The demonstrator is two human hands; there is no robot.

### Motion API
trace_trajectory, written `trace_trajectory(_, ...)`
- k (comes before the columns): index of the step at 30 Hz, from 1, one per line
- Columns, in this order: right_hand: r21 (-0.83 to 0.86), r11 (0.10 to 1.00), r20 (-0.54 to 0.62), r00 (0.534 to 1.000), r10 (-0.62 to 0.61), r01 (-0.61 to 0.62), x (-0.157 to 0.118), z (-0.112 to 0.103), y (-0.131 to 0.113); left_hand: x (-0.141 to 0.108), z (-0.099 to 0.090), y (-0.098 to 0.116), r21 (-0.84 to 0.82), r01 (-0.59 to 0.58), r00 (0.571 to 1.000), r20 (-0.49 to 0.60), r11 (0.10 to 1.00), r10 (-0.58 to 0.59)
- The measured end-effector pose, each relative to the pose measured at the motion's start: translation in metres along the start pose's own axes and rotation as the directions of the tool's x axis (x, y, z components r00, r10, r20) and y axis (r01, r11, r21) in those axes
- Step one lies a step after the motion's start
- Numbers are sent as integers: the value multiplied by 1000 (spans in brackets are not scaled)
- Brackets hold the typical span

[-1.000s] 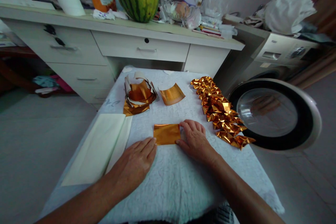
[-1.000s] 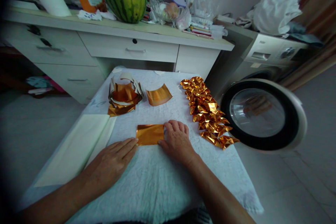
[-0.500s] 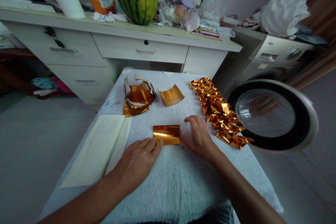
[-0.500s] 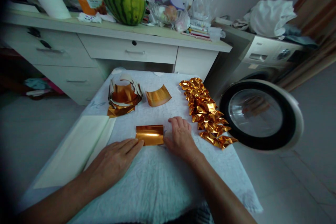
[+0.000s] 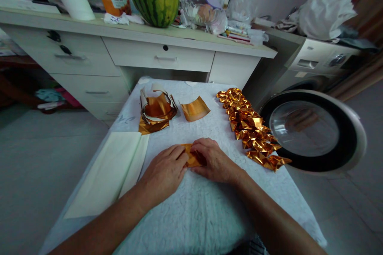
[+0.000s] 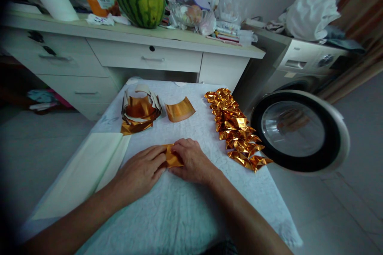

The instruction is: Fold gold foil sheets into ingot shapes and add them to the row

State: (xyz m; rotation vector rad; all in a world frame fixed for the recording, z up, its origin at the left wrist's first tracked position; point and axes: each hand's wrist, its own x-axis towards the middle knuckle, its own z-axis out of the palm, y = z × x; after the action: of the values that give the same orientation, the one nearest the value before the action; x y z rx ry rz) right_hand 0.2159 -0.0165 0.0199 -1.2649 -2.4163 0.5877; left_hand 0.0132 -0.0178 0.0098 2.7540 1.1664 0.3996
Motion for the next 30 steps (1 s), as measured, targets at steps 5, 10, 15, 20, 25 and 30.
trace_trajectory(5, 37, 999, -29, 1000, 7, -5, -3, 7, 7, -4, 1, -1, -17, 13, 1000, -12, 1000, -13)
trace_trajectory(10, 58, 998, -63, 998, -2, 5, -3, 10, 10, -5, 2, -6, -83, 34, 999, -37, 996, -37)
trace_trajectory(15, 51, 998, -100, 995, -29, 34, -4, 12, 13, -6, 5, -11, -149, 40, 997, -54, 988, -48)
trace_trajectory(20, 49, 998, -113, 993, -37, 42, -4, 14, 15, -8, 7, -11, -152, -6, 993, -115, 988, -12)
trace_trajectory(25, 88, 995, -116, 993, -28, 38, -4, 12, 13, -9, 10, -13, -120, -77, 984, -171, 990, 56)
trace_trajectory(30, 82, 996, -108, 994, -15, 23, -4, 12, 7, -7, 11, -14, -148, -132, 964, -249, 980, 92)
